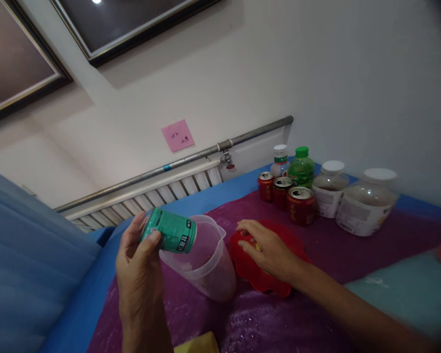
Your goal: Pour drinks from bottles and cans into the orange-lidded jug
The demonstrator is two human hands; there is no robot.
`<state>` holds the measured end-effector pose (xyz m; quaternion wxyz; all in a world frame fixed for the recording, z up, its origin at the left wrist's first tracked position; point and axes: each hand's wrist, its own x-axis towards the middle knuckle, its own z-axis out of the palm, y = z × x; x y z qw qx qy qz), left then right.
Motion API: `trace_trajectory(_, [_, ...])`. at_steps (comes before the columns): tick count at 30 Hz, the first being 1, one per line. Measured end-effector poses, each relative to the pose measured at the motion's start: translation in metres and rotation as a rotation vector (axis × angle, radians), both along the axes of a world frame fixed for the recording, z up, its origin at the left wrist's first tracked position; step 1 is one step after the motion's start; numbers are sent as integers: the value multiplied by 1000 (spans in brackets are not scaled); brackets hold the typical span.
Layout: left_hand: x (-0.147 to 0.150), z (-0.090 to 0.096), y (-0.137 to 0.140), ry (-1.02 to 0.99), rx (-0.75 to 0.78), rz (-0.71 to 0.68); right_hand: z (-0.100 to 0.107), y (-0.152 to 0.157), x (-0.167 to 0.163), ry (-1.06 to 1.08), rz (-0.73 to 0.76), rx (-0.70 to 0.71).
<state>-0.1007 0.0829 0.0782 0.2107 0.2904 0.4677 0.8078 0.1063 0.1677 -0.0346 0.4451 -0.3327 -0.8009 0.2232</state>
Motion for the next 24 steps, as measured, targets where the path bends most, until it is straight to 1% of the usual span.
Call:
trace_trajectory(5, [1, -2, 0, 76, 16, 73, -1, 0, 1, -5, 2, -1])
trace_trajectory(7, [1, -2, -1, 81, 4, 54, -1, 1, 1, -8, 3, -2])
trace_trajectory(15, [-1, -3, -2, 91, -21, 56, 0, -1, 1, -11, -7, 14])
trace_trajectory(18, [-1, -3, -3, 118, -40, 89, 1, -1, 1, -2, -2, 16])
trace_trajectory(24, [-3, -3, -2, 130, -54, 50, 1, -1, 1, -5, -1, 13])
